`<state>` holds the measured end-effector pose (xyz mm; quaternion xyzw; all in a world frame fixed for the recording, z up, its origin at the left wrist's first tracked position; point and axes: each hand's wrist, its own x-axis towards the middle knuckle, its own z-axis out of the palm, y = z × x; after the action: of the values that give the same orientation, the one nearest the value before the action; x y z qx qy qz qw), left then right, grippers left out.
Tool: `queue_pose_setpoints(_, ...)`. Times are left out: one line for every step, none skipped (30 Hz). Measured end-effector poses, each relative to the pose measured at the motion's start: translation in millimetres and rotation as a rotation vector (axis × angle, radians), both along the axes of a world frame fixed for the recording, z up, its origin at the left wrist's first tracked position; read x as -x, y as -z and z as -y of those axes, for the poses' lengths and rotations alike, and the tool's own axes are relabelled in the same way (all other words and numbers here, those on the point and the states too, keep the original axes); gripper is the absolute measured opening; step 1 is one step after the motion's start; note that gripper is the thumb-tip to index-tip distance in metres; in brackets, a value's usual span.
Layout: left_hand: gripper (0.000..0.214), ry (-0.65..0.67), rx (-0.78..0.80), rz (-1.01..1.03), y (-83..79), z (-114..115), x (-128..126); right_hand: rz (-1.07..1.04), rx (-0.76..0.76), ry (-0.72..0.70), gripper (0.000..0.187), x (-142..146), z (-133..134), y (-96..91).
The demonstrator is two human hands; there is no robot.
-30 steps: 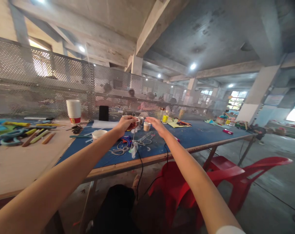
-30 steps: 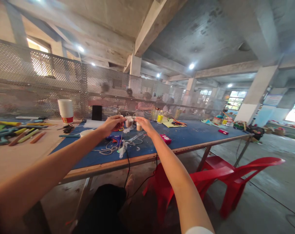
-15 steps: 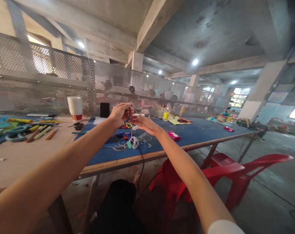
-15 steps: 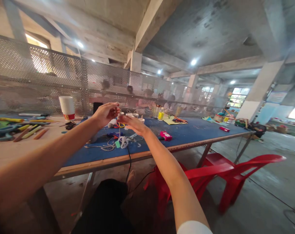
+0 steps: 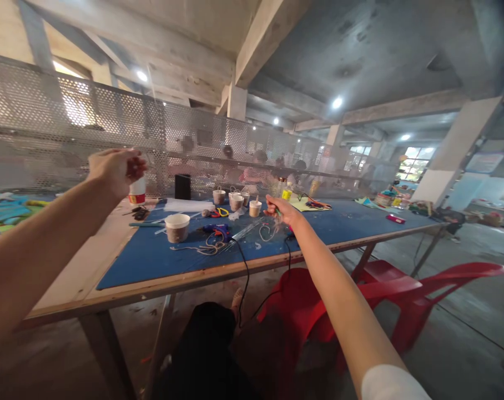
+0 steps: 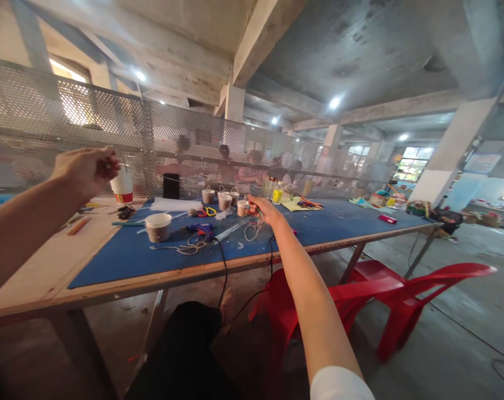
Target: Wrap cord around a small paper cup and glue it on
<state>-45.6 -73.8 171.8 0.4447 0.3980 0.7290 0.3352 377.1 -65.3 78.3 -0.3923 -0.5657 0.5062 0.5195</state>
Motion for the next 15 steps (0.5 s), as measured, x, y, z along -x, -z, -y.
queue_pose_setpoints(0.015, -0.013, 0.021, -0.035, 3.3, -1, 0, 0.026, -0.009, -0.020, 0.051, 2, -1, -1.4)
queue_pose_setpoints(0.012, 0.014, 0.051, -0.091, 6.8, -1, -3, 0.053, -0.028, -0.040, 0.051, 7, -3, -3.8)
queue_pose_setpoints(0.013, 0.086, 0.107, -0.186, 10.2, -1, -9, 0.085, -0.052, -0.062, 0.051, 13, -5, -7.2)
queue_pose_setpoints(0.015, 0.178, 0.216, -0.385, 13.3, -1, -18, 0.113, -0.081, -0.078, 0.051, 22, -6, -11.7)
queue_pose_setpoints(0.019, 0.291, 0.243, -0.526, 15.9, 0, -30, 0.144, -0.102, -0.091, 0.050, 31, -8, -17.0)
queue_pose_setpoints(0.022, 0.341, 0.235, -0.551, 18.1, 1, -44, 0.184, -0.115, -0.100, 0.050, 41, -9, -22.9)
queue_pose_setpoints(0.024, 0.369, 0.212, -0.548, 19.7, 3, -60, 0.227, -0.127, -0.113, 0.049, 52, -9, -29.1)
queue_pose_setpoints(0.026, 0.398, 0.186, -0.534, 20.9, 5, -76, 0.272, -0.154, -0.140, 0.049, 62, -9, -35.2)
queue_pose_setpoints(0.032, 0.431, 0.159, -0.513, 21.8, 8, -92, 0.312, -0.185, -0.171, 0.048, 72, -9, -40.9)
queue_pose_setpoints(0.037, 0.500, 0.135, -0.491, 22.7, 11, -106, 0.338, -0.214, -0.190, 0.047, 81, -8, -45.9)
queue_pose_setpoints(0.039, 0.601, 0.135, -0.448, 23.8, 14, -119, 0.358, -0.229, -0.205, 0.047, 87, -7, -50.0)
queue_pose_setpoints(0.035, 0.652, 0.158, -0.420, 25.3, 16, -129, 0.370, -0.243, -0.208, 0.047, 91, -7, -53.1)
queue_pose_setpoints(0.029, 0.689, 0.198, -0.419, 27.3, 18, -136, 0.378, -0.256, -0.203, 0.047, 93, -6, -55.1)
queue_pose_setpoints(0.021, 0.659, 0.237, -0.402, 29.6, 19, -140, 0.385, -0.262, -0.196, 0.047, 93, -6, -56.2)
queue_pose_setpoints(0.016, 0.630, 0.249, -0.382, 32.1, 19, -141, 0.388, -0.263, -0.186, 0.046, 89, -5, -56.5)
